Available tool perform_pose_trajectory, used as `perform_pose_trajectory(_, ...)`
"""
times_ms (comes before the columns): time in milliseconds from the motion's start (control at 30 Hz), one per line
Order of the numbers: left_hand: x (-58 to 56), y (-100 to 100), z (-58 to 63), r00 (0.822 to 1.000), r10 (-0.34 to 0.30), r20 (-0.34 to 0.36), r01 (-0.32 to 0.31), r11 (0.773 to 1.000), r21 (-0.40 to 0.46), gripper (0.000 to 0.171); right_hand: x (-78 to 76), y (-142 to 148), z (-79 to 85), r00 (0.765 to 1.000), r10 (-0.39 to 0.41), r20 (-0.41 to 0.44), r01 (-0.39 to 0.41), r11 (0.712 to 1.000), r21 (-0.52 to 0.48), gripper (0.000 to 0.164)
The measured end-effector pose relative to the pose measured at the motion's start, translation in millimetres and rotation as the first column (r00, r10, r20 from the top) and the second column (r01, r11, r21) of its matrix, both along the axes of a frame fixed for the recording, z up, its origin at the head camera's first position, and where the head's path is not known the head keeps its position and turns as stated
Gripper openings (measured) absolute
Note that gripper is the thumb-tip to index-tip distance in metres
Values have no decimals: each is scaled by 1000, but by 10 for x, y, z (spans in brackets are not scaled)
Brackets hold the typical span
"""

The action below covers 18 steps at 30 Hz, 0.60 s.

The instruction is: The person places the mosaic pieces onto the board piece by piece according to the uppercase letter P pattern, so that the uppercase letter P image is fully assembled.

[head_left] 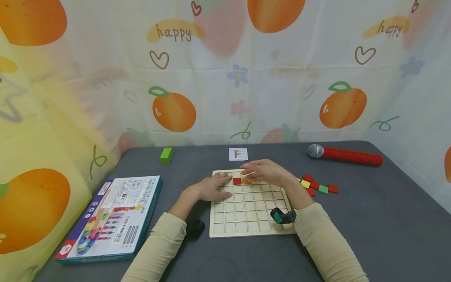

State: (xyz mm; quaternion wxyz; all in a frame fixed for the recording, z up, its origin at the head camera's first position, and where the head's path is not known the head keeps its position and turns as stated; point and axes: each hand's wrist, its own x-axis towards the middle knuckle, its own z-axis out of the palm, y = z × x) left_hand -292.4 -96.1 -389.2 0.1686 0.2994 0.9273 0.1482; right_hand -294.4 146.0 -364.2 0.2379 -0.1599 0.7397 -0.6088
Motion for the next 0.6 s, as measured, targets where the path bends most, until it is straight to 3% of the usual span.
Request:
perform_pose_trajectory(167, -5, -6, -3, 1000, -5, -1, 5, 1000, -2, 70, -44, 99, 2, 991, -120, 62, 129, 978, -164, 46)
perform_pose_trajectory(300, -3, -7, -8, 1000, -7, 6, 7, 1000, 7, 69, -76, 171, -2, 973, -208, 100, 229, 924, -306, 50)
perform_pose_trajectory(467, 3, -18, -3, 1000, -15, 3, 15, 1000, 15, 69, -99, 278, 17, 962, -245, 117, 271, 868, -416, 56)
perform_pose_trajectory(600, 3, -23, 0, 1000, -18, 5, 18, 1000, 20, 69, -125, 386, 19, 942, -281, 181, 335, 799, -500, 57)
